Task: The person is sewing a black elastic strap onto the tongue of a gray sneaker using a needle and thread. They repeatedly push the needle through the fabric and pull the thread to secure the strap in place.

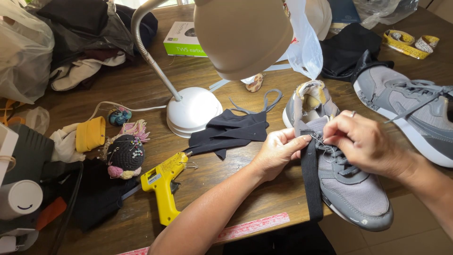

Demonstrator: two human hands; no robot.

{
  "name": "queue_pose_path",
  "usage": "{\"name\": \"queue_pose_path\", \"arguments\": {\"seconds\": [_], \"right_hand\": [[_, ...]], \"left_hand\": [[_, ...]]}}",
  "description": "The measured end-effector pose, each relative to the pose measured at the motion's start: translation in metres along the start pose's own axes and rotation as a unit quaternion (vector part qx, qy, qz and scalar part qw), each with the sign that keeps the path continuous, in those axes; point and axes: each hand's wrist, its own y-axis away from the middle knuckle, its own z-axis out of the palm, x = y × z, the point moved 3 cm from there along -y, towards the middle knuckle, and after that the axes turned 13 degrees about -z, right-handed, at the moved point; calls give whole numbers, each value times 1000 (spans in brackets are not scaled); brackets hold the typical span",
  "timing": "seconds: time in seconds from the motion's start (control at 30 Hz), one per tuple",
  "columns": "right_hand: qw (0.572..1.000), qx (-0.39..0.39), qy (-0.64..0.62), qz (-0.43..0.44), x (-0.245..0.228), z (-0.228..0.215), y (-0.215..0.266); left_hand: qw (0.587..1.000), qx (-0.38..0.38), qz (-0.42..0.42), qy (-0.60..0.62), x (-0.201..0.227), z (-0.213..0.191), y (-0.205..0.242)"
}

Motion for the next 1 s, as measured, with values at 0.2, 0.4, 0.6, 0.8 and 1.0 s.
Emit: {"name": "queue_pose_path", "arguments": {"seconds": [0.2,0.4,0.6,0.8,1.0], "right_hand": [[994,22,-24,-108,-5,4,-14],[994,-68,-5,89,-16,-17,-28],[991,-77,68,85,-15,-19,-29],[990,-76,43,115,-25,-39,-33],[994,-75,78,-15,-27,-6,-41]], "left_hand": [[1000,18,10,-23,0,-2,0],[999,19,17,-36,1,1,2],[999,20,19,-21,-1,-1,0],[999,29,9,-21,-1,-1,-1],[997,67,9,-32,0,0,3]]}}
